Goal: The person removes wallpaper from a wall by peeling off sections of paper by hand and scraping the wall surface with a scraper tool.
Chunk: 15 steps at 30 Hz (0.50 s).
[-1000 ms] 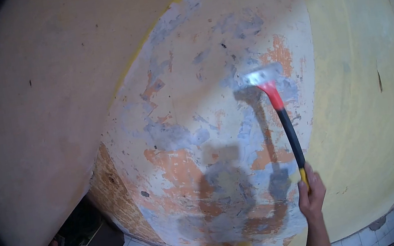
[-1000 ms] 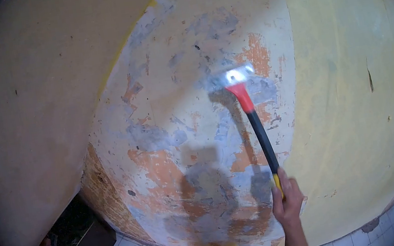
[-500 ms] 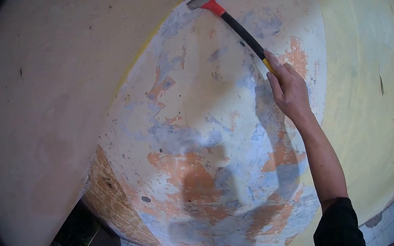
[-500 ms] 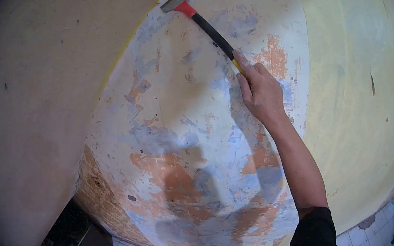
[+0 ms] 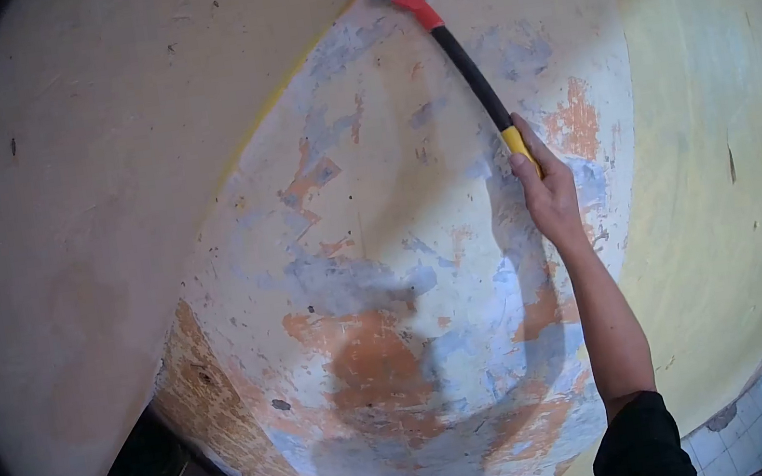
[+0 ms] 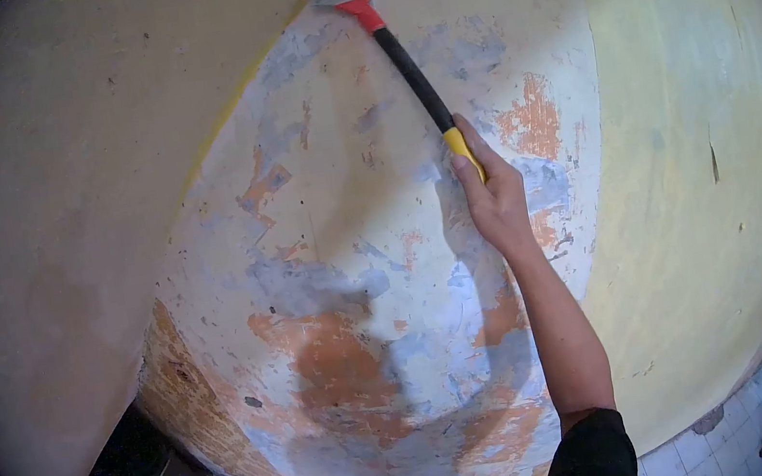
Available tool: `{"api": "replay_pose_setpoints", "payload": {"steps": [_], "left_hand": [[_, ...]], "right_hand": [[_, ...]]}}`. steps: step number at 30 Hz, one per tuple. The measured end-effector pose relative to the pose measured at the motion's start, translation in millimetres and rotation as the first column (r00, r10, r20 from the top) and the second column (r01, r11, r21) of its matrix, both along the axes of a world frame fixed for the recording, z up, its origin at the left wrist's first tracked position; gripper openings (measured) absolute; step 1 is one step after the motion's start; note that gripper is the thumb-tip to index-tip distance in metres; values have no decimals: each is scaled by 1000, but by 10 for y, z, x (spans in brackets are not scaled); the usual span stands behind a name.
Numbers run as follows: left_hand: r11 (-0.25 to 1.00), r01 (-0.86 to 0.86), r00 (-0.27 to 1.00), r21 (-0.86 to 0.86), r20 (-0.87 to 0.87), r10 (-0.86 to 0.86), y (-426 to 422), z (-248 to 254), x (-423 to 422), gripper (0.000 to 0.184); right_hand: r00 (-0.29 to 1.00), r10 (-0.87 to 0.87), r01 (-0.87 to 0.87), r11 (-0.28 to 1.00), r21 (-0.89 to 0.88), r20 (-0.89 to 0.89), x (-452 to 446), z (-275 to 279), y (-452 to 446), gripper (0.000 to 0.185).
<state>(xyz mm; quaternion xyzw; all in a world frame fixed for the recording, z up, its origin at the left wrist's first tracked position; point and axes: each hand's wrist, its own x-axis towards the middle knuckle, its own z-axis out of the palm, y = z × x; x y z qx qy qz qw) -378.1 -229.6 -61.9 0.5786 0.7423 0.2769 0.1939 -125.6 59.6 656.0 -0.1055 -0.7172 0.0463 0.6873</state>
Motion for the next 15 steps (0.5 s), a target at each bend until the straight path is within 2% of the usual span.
{"api": "replay_pose_setpoints", "payload": {"steps": [1, 5, 6, 8, 9, 10, 11, 12, 15], "left_hand": [[1000, -23, 1000, 14, -5, 23, -38, -27, -67, 44], [991, -118, 993, 58, -19, 120, -10, -162, -485, 42], [988, -141, 989, 67, -23, 143, -315, -252, -407, 42], [982, 3, 928, 189, -366, 67, 154, -252, -893, 45], [982, 7, 929, 187, -366, 63, 235, 431, -666, 45], [901, -435, 891, 4, 150, 429, 322, 1885, -221, 28], [883, -394, 919, 257, 124, 374, 456, 1933, -281, 28], [807, -325, 941, 492, 86, 326, 614, 1943, -349, 27], [731, -267, 954, 628, 67, 292, 928, 2556, -377, 28]], "right_hand": [[997, -77, 80, 991, 106, -31, 6, -47, 59, 44], [986, -161, 162, 984, 68, -33, 122, -68, -45, 45], [975, -224, 224, 972, 76, -1, 149, -19, -88, 45], [957, -289, 286, 955, 82, 34, 182, -4, -118, 45], [953, -301, 296, 951, 92, 44, 197, -8, -124, 46], [948, -314, 308, 946, 103, 52, 223, -11, -130, 46], [946, -320, 314, 944, 100, 51, 263, -40, -144, 46], [949, -305, 301, 951, 63, 73, 309, -93, -164, 45], [946, -303, 303, 953, 23, 113, 467, -249, -208, 45]]}}
